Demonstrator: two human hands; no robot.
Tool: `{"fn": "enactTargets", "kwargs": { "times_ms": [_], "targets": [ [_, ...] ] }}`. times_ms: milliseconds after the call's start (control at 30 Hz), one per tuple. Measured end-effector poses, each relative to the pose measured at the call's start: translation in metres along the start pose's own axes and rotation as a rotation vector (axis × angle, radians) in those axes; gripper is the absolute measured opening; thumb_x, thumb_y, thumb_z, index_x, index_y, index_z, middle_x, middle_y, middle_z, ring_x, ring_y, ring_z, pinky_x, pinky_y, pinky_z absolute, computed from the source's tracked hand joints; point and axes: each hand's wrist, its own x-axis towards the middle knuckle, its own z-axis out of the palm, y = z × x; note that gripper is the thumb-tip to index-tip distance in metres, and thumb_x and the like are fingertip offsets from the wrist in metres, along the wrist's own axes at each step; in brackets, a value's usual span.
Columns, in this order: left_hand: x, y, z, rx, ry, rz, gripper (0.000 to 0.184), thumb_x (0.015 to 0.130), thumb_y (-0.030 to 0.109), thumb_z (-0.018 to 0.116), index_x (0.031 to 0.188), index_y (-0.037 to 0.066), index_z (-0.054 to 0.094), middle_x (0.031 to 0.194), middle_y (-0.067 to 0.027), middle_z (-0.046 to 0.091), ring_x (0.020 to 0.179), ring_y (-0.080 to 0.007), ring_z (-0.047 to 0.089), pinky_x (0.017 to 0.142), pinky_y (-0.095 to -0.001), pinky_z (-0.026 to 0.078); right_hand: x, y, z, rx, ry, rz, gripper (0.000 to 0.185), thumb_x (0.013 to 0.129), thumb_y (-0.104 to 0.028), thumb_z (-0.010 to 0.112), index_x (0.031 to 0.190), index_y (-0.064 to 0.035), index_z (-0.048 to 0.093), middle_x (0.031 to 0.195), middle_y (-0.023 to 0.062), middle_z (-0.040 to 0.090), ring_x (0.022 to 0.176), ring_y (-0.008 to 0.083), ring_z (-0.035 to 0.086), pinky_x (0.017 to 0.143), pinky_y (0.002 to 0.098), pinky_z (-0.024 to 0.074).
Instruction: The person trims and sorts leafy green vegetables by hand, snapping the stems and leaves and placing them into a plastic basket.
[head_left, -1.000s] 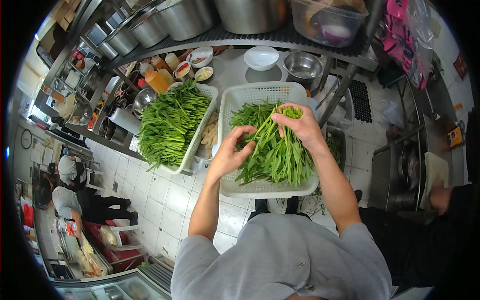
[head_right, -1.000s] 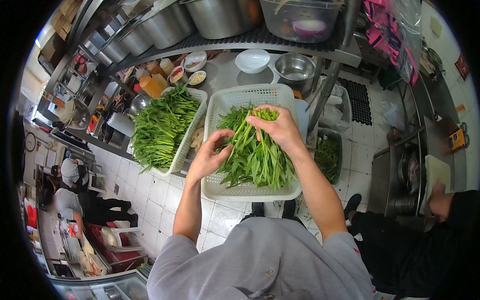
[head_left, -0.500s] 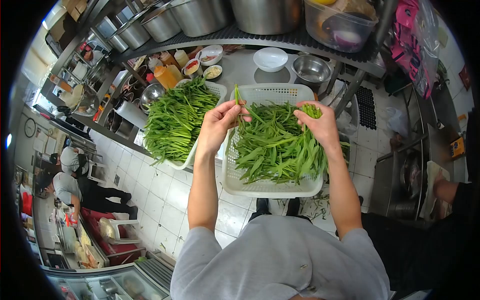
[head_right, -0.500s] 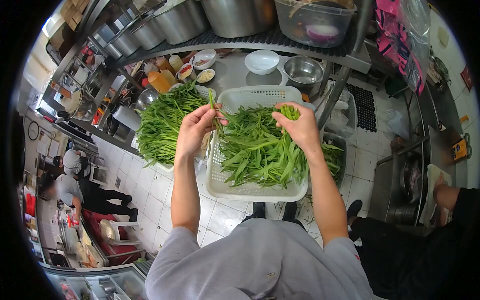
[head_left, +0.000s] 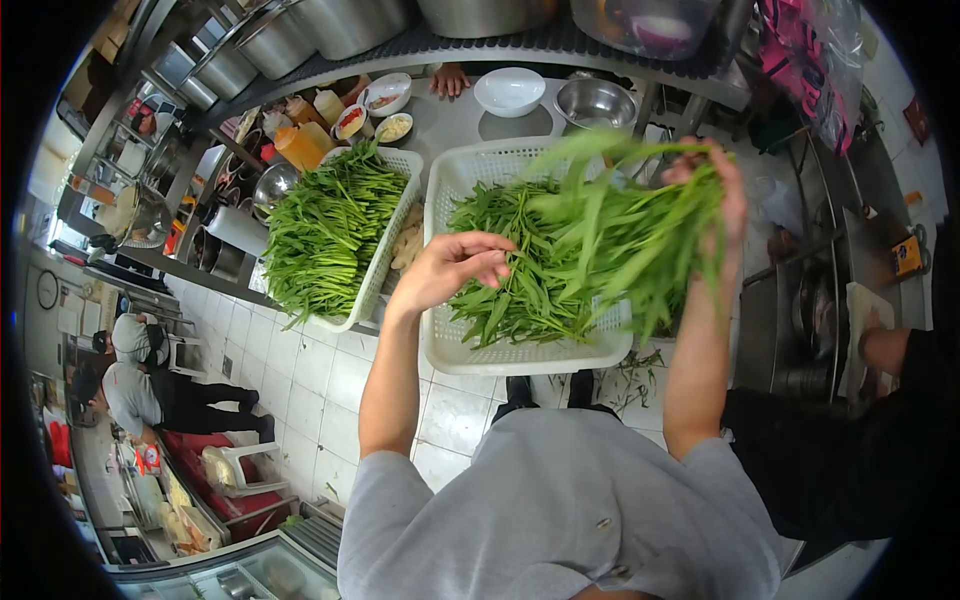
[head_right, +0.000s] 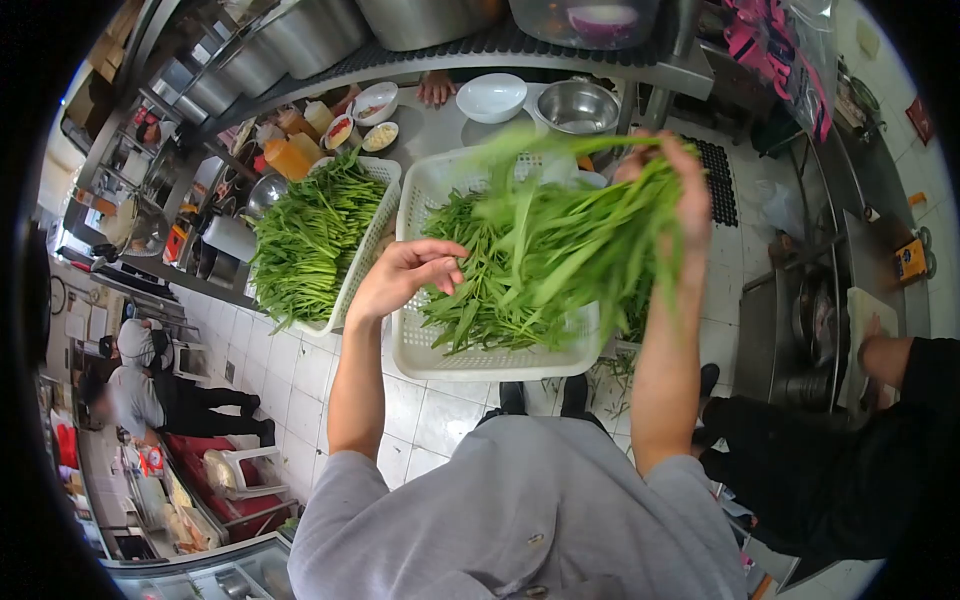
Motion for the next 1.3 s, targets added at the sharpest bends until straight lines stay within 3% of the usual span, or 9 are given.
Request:
{"fn": "enactTargets", "kwargs": {
  "times_ms": [100,233,333,467,567,700,767,1000,1300],
  "targets": [
    [0.005,-0.036,-0.002,0.189,0.123,-0.047,0.023,0.094,0.011,0.063,0.114,-0.001,0.066,0.092,-0.0072,0.070,0.080,-0.0128,0.066,0.073,-0.0269,0.054,0.001,-0.016,-0.028,0.255,0.056,-0.120,0.018,0.094,-0.022,0.056,0.094,-0.0058,0.064,0.078,0.0050,0.065,0.062,0.0126,0.056,0.063,0.0279,0.0476],
    [0.015,-0.058,0.036,0.587,-0.164,0.249,0.026,0.091,0.013,0.066,0.115,0.004,0.066,0.100,-0.0093,0.070,0.087,-0.0219,0.068,0.076,-0.0324,0.055,0.003,0.014,-0.089,-0.738,0.239,-0.052,0.018,0.090,-0.022,0.062,0.087,-0.0040,0.065,0.084,0.0064,0.069,0.072,0.0153,0.063,0.068,0.0287,0.0500],
    [0.013,-0.088,0.083,0.910,-0.280,0.236,0.026,0.092,0.020,0.063,0.114,0.007,0.067,0.114,-0.0099,0.066,0.093,-0.0292,0.067,0.079,-0.0387,0.055,-0.012,0.014,-0.116,-0.048,0.160,0.017,0.017,0.087,-0.017,0.068,0.098,-0.0050,0.064,0.082,0.0038,0.063,0.072,0.0146,0.062,0.069,0.0281,0.0507],
    [0.017,-0.096,0.108,1.282,-0.466,0.039,0.029,0.094,0.028,0.058,0.113,0.007,0.068,0.122,-0.0092,0.061,0.098,-0.0319,0.066,0.082,-0.0424,0.055,-0.022,0.015,-0.122,-0.391,0.227,0.191,0.020,0.089,-0.021,0.067,0.101,-0.0059,0.061,0.086,0.0029,0.061,0.074,0.0142,0.061,0.069,0.0280,0.0509],
    [0.012,-0.069,0.092,1.040,-0.346,0.083,0.026,0.092,0.023,0.062,0.110,0.006,0.069,0.109,-0.0110,0.064,0.096,-0.0297,0.066,0.081,-0.0385,0.053,-0.025,0.013,-0.101,-0.186,0.327,-0.045,0.021,0.087,-0.023,0.070,0.097,-0.0059,0.063,0.079,0.0024,0.060,0.068,0.0126,0.059,0.067,0.0268,0.0500],
    [0.006,-0.039,0.044,0.493,-0.020,0.190,0.023,0.094,0.019,0.062,0.110,0.004,0.069,0.094,-0.0070,0.068,0.087,-0.0181,0.063,0.076,-0.0302,0.050,-0.028,0.015,-0.100,-0.813,0.211,-0.054,0.013,0.085,-0.010,0.071,0.094,-0.0019,0.066,0.073,0.0025,0.060,0.066,0.0107,0.057,0.065,0.0235,0.0457],
    [0.004,-0.018,0.028,0.238,0.127,0.068,0.023,0.096,0.019,0.061,0.110,0.003,0.069,0.087,-0.0036,0.069,0.082,-0.0114,0.059,0.073,-0.0264,0.047,-0.030,0.019,-0.096,-0.703,0.202,-0.056,0.014,0.085,-0.009,0.071,0.094,-0.0008,0.066,0.074,0.0033,0.062,0.066,0.0106,0.057,0.064,0.0230,0.0453],
    [0.004,0.034,0.031,0.115,-0.053,0.067,0.027,0.099,0.022,0.058,0.115,0.002,0.068,0.087,-0.0004,0.068,0.082,-0.0072,0.057,0.077,-0.0237,0.045,-0.037,0.041,0.014,-0.825,-0.169,0.043,0.027,0.085,-0.009,0.071,0.107,0.0056,0.066,0.078,0.0038,0.064,0.067,0.0102,0.059,0.065,0.0235,0.0448],
    [0.003,0.004,0.009,-0.041,-0.192,0.003,0.025,0.099,0.015,0.057,0.115,-0.001,0.066,0.088,-0.0049,0.070,0.082,-0.0128,0.065,0.071,-0.0261,0.050,-0.024,0.029,-0.005,-0.043,-0.137,0.010,0.019,0.092,-0.022,0.064,0.094,-0.0035,0.067,0.087,0.0041,0.066,0.076,0.0129,0.062,0.069,0.0261,0.0499]
  ]
}}
